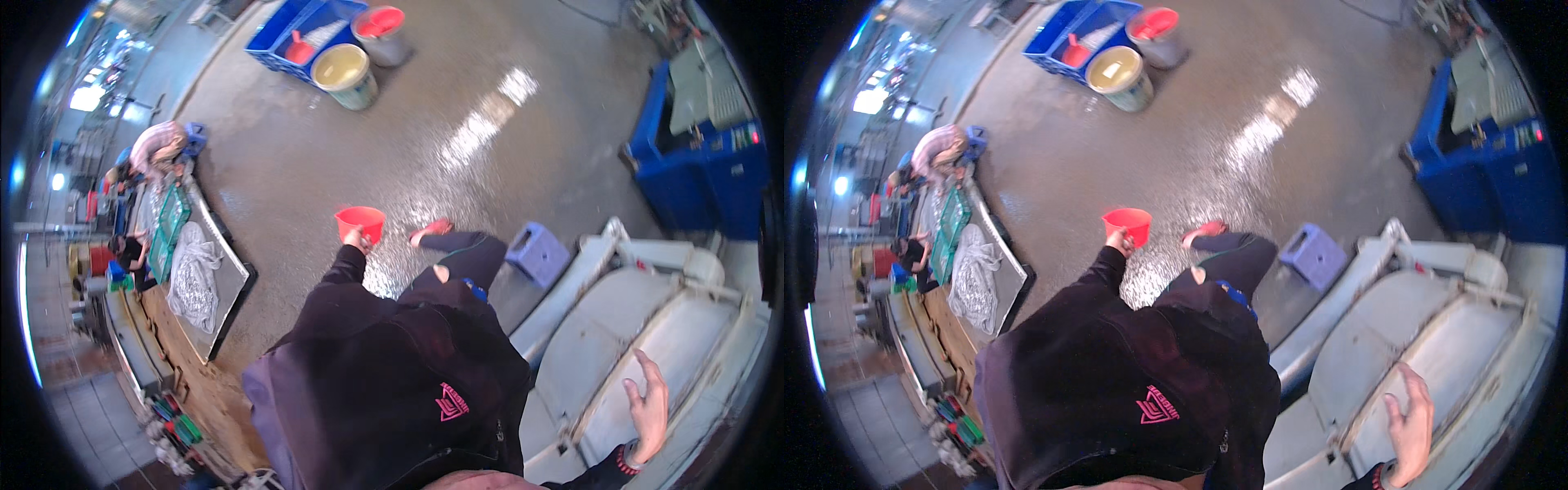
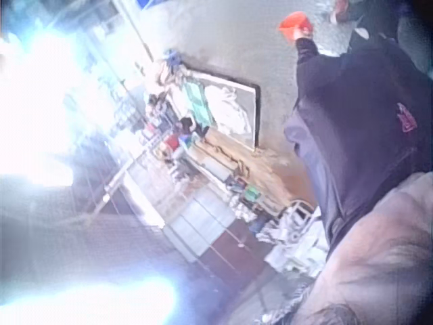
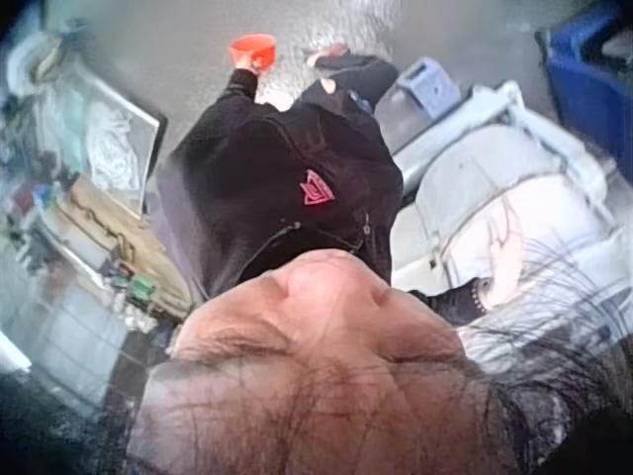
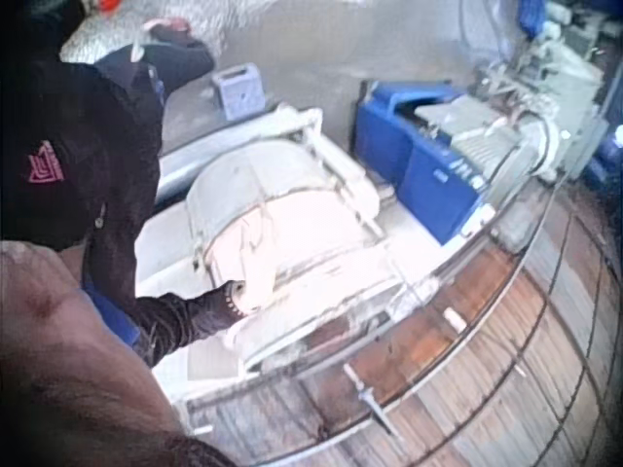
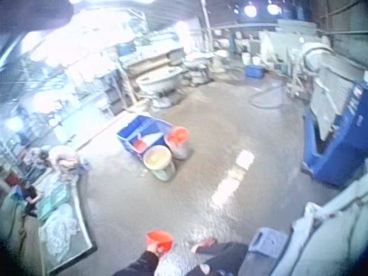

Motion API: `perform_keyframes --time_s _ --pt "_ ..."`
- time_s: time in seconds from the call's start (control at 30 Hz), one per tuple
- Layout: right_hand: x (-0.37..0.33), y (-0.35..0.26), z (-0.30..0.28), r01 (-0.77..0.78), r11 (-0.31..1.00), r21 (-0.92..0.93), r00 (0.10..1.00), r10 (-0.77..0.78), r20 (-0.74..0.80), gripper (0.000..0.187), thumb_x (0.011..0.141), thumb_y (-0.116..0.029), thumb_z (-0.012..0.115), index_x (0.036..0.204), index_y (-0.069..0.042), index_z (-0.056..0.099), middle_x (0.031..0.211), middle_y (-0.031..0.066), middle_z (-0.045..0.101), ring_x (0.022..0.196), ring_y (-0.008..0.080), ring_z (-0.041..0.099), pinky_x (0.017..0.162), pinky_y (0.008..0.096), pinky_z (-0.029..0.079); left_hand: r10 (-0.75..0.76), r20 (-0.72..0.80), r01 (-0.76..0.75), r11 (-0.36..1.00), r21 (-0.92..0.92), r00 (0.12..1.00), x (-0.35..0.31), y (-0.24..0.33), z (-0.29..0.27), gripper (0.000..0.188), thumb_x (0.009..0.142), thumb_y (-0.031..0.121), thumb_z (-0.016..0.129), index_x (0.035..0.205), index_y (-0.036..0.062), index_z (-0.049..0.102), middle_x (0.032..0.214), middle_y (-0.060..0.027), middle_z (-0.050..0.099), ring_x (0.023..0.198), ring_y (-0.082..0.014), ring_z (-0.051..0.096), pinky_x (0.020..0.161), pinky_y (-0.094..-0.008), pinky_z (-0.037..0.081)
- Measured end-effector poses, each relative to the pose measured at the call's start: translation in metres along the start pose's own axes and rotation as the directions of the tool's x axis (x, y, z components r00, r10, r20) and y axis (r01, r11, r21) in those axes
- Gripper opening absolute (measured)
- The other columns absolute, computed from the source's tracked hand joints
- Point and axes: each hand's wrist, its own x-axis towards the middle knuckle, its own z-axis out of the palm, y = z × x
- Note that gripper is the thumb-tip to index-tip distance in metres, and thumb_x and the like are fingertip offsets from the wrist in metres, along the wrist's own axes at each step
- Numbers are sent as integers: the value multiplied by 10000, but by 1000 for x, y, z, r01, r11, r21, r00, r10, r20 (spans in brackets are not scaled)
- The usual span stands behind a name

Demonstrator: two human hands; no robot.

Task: The person pours a yellow liquid from a red scoop into a large rotating industrial drum containing small metallic parts. The person repeatedly scoops and pours the liquid while the drum spins, then walks away from the machine.

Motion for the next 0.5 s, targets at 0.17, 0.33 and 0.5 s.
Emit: perform_keyframes --time_s 0.17,0.33,0.5 --pt "45 108 53 -488 846 -216 818 356 -453 436 777 -54 557 1199 1 459 1129 212 520 1053 347 489 928 361 357 88 156 -74 993 -93 984 -42 28 24 60 785 87 508 785 78 448 599 -41 461 496 -126 466 394 -232 352" --pt "201 97 145 -66 934 351 987 10 161 433 716 -112 624 1127 -6 534 932 186 599 843 210 573 750 319 454 57 295 18 969 -248 954 -48 80 19 52 718 72 512 721 68 460 609 -49 514 518 -165 498 440 -276 402" --pt "367 -17 174 154 988 -27 973 -157 -167 393 707 -140 633 1065 10 566 884 209 618 798 288 610 724 363 468 124 328 -3 938 -346 937 -42 144 18 174 828 303 520 853 132 540 646 -24 551 531 -152 546 456 -259 464"
